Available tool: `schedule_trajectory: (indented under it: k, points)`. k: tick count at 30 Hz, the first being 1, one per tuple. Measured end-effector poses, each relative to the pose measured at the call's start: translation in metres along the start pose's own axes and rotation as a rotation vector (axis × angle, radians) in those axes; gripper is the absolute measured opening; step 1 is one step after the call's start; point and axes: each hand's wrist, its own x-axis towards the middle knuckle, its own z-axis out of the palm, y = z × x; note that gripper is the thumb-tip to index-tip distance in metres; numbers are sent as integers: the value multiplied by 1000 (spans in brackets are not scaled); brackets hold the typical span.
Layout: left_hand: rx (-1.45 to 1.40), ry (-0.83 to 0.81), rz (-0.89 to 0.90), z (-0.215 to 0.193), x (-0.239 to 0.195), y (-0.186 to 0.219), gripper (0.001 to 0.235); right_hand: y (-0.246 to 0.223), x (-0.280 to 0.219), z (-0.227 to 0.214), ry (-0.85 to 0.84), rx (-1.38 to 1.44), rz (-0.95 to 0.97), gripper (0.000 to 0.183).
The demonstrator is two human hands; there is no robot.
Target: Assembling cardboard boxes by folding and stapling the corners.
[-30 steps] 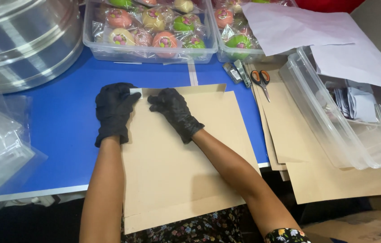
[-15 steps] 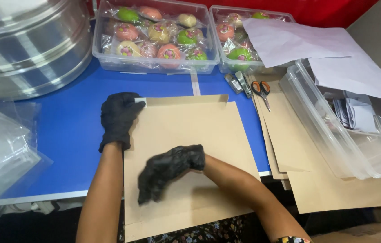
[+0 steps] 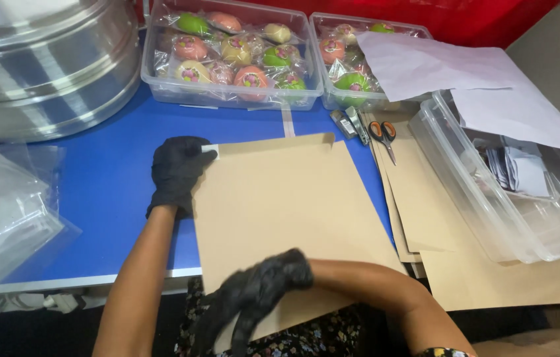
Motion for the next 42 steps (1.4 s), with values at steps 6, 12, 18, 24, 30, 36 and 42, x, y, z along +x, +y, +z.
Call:
schedule_trajectory:
  k: [6, 12, 18, 24, 30, 36, 42]
  points:
    - [-56, 70, 167, 14, 10, -28, 19, 18, -46, -91, 1000, -105, 539, 58]
    - [-126, 64, 91, 5, 2, -9, 18, -13, 12, -9, 433, -473, 800, 101]
    - [-237, 77, 147, 12, 10, -30, 24, -18, -85, -114, 923, -48, 381, 39]
    - [-235, 92, 152, 12, 6, -20, 27, 47, -282, -95, 1203, -618, 1264, 45]
    - [-188, 108, 108, 16, 8, -24, 23, 17, -253, -105, 1362, -388, 1342, 29]
    - [-228, 84, 240, 24, 14, -38, 21, 28, -262, -103, 1758, -275, 835, 28]
    - [50, 42, 587, 12, 26, -45, 14, 50, -282, -92, 1502, -685, 1100, 19]
